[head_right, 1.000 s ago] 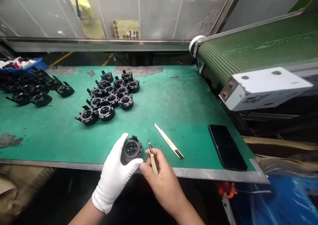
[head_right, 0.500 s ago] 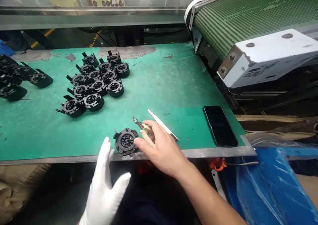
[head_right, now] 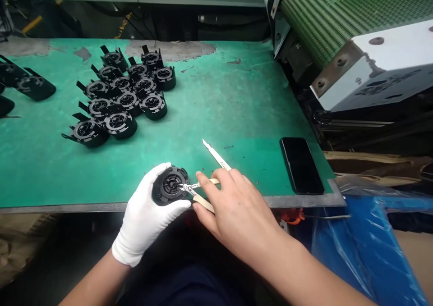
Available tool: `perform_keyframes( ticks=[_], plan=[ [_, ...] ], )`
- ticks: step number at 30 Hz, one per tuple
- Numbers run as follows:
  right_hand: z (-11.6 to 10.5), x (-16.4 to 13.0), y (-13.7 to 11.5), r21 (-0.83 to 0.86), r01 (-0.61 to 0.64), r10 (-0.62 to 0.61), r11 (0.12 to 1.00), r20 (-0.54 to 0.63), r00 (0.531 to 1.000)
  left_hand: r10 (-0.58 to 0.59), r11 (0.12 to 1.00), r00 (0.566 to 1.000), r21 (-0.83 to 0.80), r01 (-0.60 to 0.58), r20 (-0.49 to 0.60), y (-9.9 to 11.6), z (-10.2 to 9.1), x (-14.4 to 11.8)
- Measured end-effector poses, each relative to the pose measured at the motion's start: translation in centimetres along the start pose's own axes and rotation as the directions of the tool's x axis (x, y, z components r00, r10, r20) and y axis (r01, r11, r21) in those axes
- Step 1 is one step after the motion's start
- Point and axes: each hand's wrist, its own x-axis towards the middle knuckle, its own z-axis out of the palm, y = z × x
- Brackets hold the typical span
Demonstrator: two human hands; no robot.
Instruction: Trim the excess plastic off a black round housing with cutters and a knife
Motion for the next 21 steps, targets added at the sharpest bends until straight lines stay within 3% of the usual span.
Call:
perform_keyframes(
  ticks=[9, 21],
  plan=[
    [-0.9, 0.4, -0.7, -0.134, 0.029, -0.021, 0.991, 0.061, 0.998, 0.028, 1.000, 0.998, -0.012, -0.029, -0.049, 0.0, 0.2, -0.2],
    [0.4, -0.4, -0.6, -0.066, -0.007, 0.007, 0.998, 0.009, 1.000, 0.063, 0.998, 0.996, 0.004, -0.063, -0.058, -0.3, 0.3, -0.1]
  ],
)
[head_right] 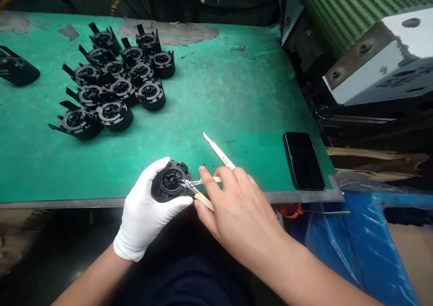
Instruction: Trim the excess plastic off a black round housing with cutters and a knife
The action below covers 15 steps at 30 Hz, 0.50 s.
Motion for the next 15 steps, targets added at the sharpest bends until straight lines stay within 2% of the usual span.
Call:
perform_keyframes(
  ticks=[7, 15],
  plan=[
    [-0.5, 0.5, -0.3, -0.087, 0.003, 0.000, 0.996, 0.030, 1.000, 0.014, 1.000, 1.000, 0.016, -0.013, -0.018, 0.1, 0.1, 0.0],
    [-0.9, 1.4, 0.5, -0.183, 0.073, -0.066, 0.980, 0.044, 0.997, 0.028, 1.000, 0.999, -0.007, -0.028, -0.029, -0.1, 0.2, 0.1]
  ],
)
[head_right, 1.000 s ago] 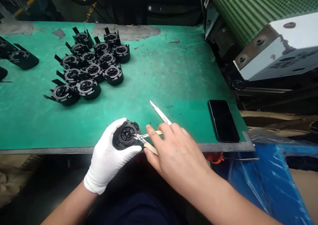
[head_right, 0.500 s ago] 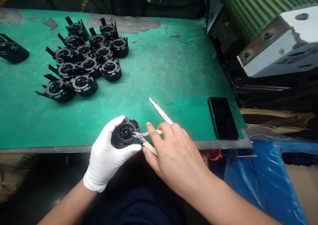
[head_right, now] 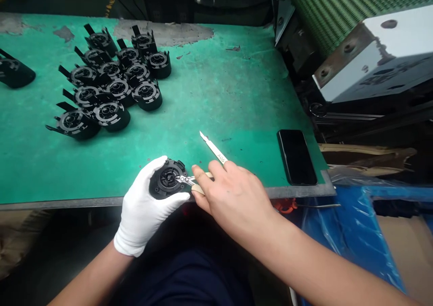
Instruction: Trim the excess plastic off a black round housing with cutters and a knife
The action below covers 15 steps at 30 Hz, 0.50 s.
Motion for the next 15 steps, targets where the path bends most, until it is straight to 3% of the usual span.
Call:
perform_keyframes(
  ticks=[8, 15],
  plan=[
    [0.3, 0.6, 1.5, 0.018, 0.092, -0.092, 0.996, 0.003, 0.996, -0.005, 1.000, 1.000, 0.001, 0.005, -0.012, -0.2, 0.1, -0.2],
    [0.2, 0.1, 2.2, 0.109, 0.013, -0.007, 0.994, -0.060, 0.998, 0.019, 0.999, 1.000, 0.026, -0.019, -0.017, -0.1, 0.1, -0.2]
  ],
)
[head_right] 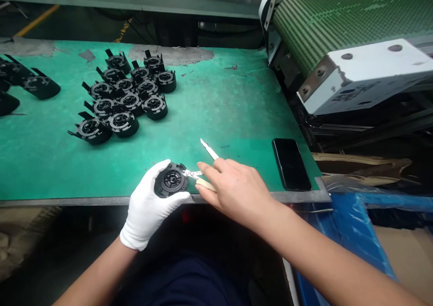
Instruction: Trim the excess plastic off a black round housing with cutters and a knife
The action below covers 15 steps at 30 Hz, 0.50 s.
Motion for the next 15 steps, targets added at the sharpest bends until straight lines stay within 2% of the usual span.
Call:
perform_keyframes(
  ticks=[6, 15],
  plan=[
    [-0.5, 0.7, -0.4, 0.025, 0.125, -0.125, 0.992, -0.008, 0.992, -0.001, 1.000, 1.000, 0.005, 0.001, 0.005, -0.2, 0.1, 0.0],
    [-1.4, 1.3, -1.1, -0.075, 0.150, -0.147, 0.986, 0.041, 0.988, 0.007, 1.000, 1.000, -0.012, -0.007, 0.009, -0.3, 0.1, 0.0]
  ],
)
